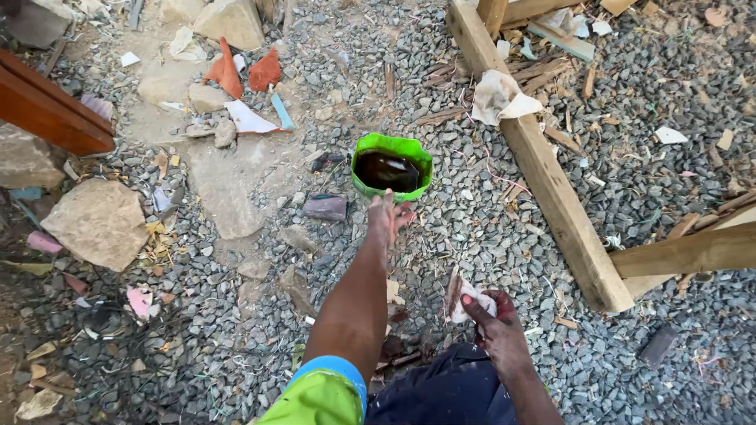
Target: Staining a wooden furniture frame by hand using a cloth and liquid stain.
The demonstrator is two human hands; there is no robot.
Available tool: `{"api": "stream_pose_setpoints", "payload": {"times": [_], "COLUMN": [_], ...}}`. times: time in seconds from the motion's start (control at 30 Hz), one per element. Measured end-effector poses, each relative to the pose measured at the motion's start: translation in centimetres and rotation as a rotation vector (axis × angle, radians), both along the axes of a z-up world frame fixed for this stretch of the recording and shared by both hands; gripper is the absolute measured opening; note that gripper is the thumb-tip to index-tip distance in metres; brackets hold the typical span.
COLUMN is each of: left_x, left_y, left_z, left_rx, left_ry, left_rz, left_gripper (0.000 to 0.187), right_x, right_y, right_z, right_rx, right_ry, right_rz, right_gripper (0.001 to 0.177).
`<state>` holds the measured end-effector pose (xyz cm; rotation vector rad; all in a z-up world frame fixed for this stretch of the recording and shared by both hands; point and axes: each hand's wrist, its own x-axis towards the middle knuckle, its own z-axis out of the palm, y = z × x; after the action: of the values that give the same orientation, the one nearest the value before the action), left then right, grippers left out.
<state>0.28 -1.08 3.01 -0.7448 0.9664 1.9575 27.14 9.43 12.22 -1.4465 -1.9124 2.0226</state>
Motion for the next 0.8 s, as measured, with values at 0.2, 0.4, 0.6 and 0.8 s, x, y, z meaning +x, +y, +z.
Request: {"api": "stream_pose_setpoints", "payload": {"times": [0.2, 0.4, 0.6, 0.8], "left_x": [2.3, 15.8, 31.5, 36.5], "left_y": [0.6, 4.7, 8.4, 5.4], "left_z": [0.7, 4.7, 7.4, 13.3], "left_rx": [-0.121, 0.106, 0.667, 0.542], "left_ry": [0.017, 0.172, 0.288, 0.452], "left_rz": [0.009, -0.619, -0.600, -0.749], "left_gripper": [0.059, 0.063, 0.057, 0.075], "right_x": [1.8, 6.8, 17.8, 24.7], "right_y": [1.4, 2.9, 3.8, 0.0], "right_z": [-2.5, -5.8, -2.9, -0.2], "right_rx": [-0.060, -0.018, -0.004, 0.090], "right_ry": [0.104, 0.423, 0.589, 0.496], "right_rz": [-0.046, -0.603, -0.816, -0.844], "right_gripper": [0.020, 0.024, 0.020, 0.018]}}
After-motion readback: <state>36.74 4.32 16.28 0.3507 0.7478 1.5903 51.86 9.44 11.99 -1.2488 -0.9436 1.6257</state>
